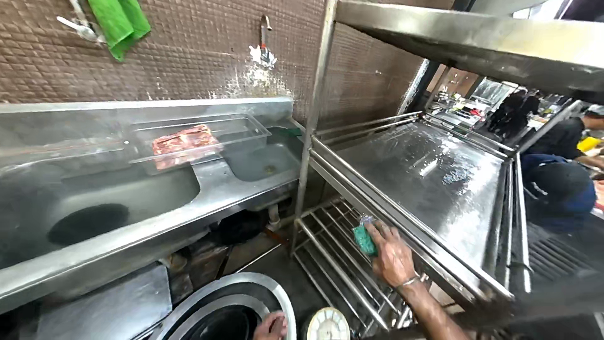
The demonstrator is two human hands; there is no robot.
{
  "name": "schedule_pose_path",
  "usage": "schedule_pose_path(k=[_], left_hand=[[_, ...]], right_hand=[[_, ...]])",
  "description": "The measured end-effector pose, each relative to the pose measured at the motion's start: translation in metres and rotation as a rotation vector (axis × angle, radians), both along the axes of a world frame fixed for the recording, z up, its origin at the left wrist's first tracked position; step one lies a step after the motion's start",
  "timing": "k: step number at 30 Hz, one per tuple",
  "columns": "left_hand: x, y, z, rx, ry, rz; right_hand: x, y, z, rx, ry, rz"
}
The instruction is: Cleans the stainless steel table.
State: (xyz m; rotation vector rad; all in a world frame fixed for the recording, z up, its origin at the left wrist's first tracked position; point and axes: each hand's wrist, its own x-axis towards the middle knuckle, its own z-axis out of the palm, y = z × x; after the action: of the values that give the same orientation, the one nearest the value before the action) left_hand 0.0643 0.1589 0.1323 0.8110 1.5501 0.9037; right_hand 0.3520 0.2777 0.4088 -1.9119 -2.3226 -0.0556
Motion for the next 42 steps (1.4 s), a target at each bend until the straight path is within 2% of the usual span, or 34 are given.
schedule_pose_path(k=[3, 5, 8, 11, 14, 18, 20, 22, 26, 29, 31, 34, 36, 39, 42], left_hand=[[0.044, 0.004, 0.022, 0.024, -0.063, -0.033], [0.076, 0.001, 0.042, 0.021, -0.172, -0.010], [0.123, -0.012, 0.062, 0.071, -0.305, -0.036], [0.169, -0.027, 0.076, 0.116, -0.450, -0.066], [0.209, -0.042, 0.094, 0.096, -0.627, -0.034], [0.238, -0.061, 0.107, 0.077, -0.974, 0.063], [0.241, -0.061, 0.111, 0.069, -1.039, 0.095], [0.239, -0.059, 0.114, 0.048, -1.042, 0.085], [0.226, -0.036, 0.118, 0.013, -1.048, 0.021], [0.222, -0.014, 0.117, -0.026, -1.069, -0.023], [0.215, 0.001, 0.116, -0.049, -1.136, -0.057], [0.202, 0.024, 0.113, -0.054, -1.235, -0.128], [0.194, 0.037, 0.115, -0.072, -1.222, -0.150], [0.182, 0.051, 0.119, -0.094, -1.190, -0.199], [0.166, 0.061, 0.116, -0.133, -1.298, -0.359]], right_hand=[[0.030, -0.038, -0.045, -0.216, 0.123, -0.007], [0.052, -0.060, -0.074, -0.268, 0.174, 0.013], [0.082, -0.087, -0.098, -0.319, 0.350, 0.058], [0.103, -0.108, -0.107, -0.392, 0.790, 0.121], [0.112, -0.131, -0.100, -0.480, 1.286, 0.182], [0.112, -0.154, -0.093, -0.681, 1.741, -0.015], [0.111, -0.155, -0.099, -0.747, 1.907, -0.159], [0.111, -0.154, -0.105, -0.795, 1.990, -0.195], [0.099, -0.141, -0.105, -0.801, 1.969, -0.219], [0.085, -0.130, -0.105, -0.686, 1.874, -0.296], [0.076, -0.118, -0.110, -0.554, 1.652, -0.291], [0.071, -0.101, -0.114, -0.372, 1.127, -0.229], [0.070, -0.095, -0.112, -0.311, 0.942, -0.211], [0.072, -0.089, -0.112, -0.265, 0.918, -0.252], [0.081, -0.088, -0.119, -0.288, 0.907, -0.284]])
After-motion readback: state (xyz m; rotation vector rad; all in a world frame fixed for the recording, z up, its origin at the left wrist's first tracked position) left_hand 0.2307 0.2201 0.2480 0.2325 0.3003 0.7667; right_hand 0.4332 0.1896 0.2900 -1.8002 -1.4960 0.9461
